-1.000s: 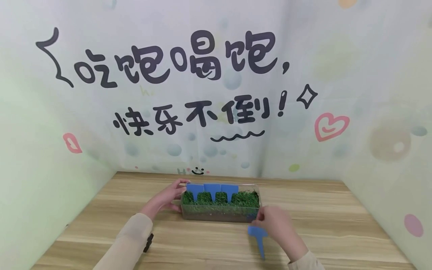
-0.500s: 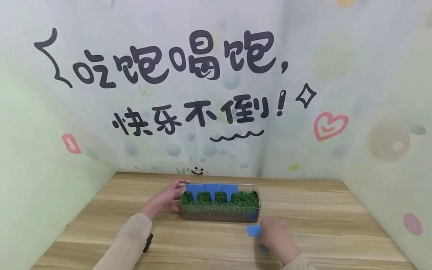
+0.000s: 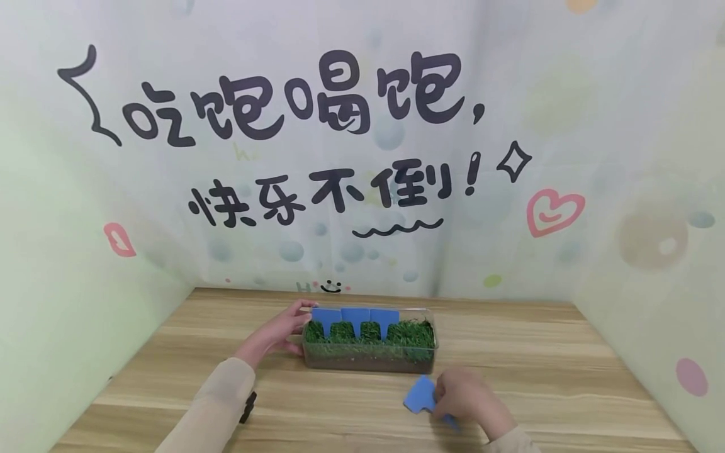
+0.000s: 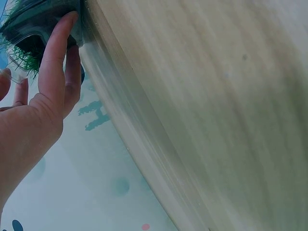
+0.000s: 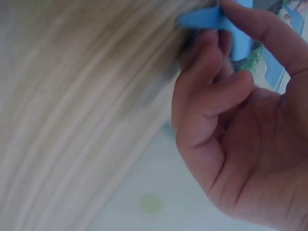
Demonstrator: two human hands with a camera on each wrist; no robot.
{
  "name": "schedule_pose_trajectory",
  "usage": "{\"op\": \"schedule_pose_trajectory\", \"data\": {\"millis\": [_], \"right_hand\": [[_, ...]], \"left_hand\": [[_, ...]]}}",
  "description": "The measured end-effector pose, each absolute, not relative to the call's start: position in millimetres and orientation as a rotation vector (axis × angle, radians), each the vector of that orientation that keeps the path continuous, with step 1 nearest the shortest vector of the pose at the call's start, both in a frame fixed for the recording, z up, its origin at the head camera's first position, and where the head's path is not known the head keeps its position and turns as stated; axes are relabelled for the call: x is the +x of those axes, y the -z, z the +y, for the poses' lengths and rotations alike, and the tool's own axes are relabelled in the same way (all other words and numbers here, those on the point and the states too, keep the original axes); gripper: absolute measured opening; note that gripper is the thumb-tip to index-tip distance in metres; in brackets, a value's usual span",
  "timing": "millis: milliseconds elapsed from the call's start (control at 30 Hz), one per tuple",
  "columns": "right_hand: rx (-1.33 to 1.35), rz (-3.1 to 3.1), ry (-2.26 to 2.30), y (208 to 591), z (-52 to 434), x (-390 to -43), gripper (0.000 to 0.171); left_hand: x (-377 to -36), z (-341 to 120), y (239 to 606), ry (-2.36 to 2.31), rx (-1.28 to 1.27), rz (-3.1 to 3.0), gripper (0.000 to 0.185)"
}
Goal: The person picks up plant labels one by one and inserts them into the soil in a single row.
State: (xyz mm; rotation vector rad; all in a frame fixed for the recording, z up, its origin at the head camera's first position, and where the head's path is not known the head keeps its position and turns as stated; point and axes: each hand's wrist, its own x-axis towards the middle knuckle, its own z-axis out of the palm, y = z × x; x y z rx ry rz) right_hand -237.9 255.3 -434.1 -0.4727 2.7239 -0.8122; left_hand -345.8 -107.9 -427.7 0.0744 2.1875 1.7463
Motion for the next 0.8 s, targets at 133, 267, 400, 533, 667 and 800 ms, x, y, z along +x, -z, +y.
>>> {"op": "schedule_pose_trajectory", "data": {"millis": [133,267,400,533,667,800], "right_hand": [[-0.614,2.535,0.954,434,263,-244,0.017],[-0.649,2.342,1.156,431,268,-247,0.013],[-0.645,2.26,1.291,423,271,-249,0.018],[-0.631,2.223,1.364,411,274,-252,0.025],[-0.641,2.167,1.448,399,275,-255,0.03],[-0.611,2.214,1.507,388,273,-259,0.03]], "left_hand": [[-347,-108,428,-1.744,0.077,2.191,0.036],[-347,-108,427,-1.744,0.076,2.189,0.038],[-346,-108,427,-1.749,0.069,2.181,0.037],[-345,-108,428,-1.755,0.066,2.174,0.036],[-345,-108,428,-1.751,0.065,2.179,0.036],[-345,-108,427,-1.744,0.07,2.184,0.036]]}}
